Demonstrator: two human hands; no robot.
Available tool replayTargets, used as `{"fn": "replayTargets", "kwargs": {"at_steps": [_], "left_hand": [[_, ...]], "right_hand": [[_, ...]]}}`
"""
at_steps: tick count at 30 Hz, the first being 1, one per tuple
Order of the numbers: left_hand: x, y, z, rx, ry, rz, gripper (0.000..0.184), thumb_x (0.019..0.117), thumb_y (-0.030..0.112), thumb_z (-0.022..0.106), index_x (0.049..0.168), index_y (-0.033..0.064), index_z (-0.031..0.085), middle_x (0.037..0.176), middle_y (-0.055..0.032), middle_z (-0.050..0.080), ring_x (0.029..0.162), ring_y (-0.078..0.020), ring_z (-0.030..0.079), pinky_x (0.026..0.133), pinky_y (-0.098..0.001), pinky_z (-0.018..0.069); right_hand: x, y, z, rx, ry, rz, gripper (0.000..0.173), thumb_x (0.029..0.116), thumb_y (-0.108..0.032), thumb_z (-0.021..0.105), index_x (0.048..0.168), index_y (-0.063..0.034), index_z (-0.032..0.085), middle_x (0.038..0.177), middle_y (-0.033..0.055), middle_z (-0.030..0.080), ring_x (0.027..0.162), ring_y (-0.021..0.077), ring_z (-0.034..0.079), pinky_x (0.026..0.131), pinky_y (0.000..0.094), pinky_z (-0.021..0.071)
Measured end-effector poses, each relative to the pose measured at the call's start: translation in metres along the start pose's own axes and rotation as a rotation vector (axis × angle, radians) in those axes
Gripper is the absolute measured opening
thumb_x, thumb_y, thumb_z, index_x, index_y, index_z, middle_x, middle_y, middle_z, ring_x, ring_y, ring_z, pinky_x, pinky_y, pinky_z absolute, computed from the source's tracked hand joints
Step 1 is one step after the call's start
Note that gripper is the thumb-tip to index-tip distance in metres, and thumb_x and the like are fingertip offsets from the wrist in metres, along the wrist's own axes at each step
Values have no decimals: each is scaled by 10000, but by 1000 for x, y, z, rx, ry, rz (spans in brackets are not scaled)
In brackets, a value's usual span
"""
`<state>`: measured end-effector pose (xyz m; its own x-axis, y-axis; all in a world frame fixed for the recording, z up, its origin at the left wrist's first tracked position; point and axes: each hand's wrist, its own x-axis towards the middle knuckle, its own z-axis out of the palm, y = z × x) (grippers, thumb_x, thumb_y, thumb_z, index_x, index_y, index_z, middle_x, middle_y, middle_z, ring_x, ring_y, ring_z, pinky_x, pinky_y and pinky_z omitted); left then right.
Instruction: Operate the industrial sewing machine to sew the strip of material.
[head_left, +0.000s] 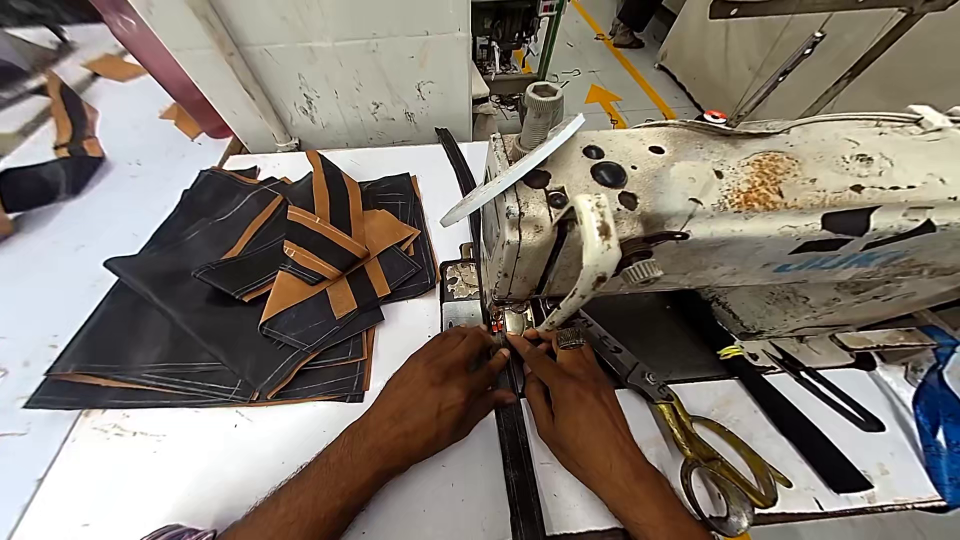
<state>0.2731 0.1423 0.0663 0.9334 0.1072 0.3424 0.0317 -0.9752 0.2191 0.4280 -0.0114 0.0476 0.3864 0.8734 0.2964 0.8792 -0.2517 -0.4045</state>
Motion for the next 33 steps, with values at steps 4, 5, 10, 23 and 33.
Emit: {"fn": "replayTargets", "kwargs": {"at_steps": [4, 5, 10, 23, 33], "left_hand": [[-4, 2, -1, -7, 6, 28, 472, 1046, 509, 506, 1247, 153, 742, 1227, -76, 685, 1274, -199, 589, 1075, -337, 487], [-4, 2, 0, -18, 7, 21, 469, 1047, 502, 508, 1247, 148, 741, 1231, -76, 682, 1279, -198, 584, 1083, -335, 481], [1, -3, 1, -61, -14, -38, 448, 1052, 467, 515, 1279, 143, 726, 1292, -75, 665, 1309, -188, 572, 1124, -330, 455], [-5, 2, -1, 8, 19, 61, 446, 1046, 494, 512, 1226, 164, 751, 1196, -65, 703, 1239, -202, 611, 1069, -358, 486], [2, -5, -4, 18, -1, 25, 475, 1036, 512, 513, 1271, 165, 736, 1251, -83, 681, 1250, -208, 606, 1108, -391, 462]], "right_hand": [[0, 0, 0, 0, 2, -5, 418, 985, -232, 465, 1318, -241, 718, 1336, 42, 609, 1147, 211, 596, 916, 377, 526], [0, 0, 0, -1, 2, -5, 418, 986, -232, 465, 1319, -242, 717, 1336, 41, 608, 1149, 210, 595, 918, 375, 527], [0, -1, -1, -4, 5, -4, 417, 985, -228, 468, 1317, -243, 721, 1343, 49, 608, 1152, 214, 596, 910, 369, 530], [0, -1, -2, 4, 0, -14, 408, 989, -227, 470, 1311, -228, 722, 1359, 47, 597, 1145, 215, 597, 906, 374, 531], [1, -1, -3, 9, -3, -18, 402, 990, -230, 479, 1312, -225, 720, 1352, 59, 603, 1163, 224, 596, 909, 376, 532]]}}
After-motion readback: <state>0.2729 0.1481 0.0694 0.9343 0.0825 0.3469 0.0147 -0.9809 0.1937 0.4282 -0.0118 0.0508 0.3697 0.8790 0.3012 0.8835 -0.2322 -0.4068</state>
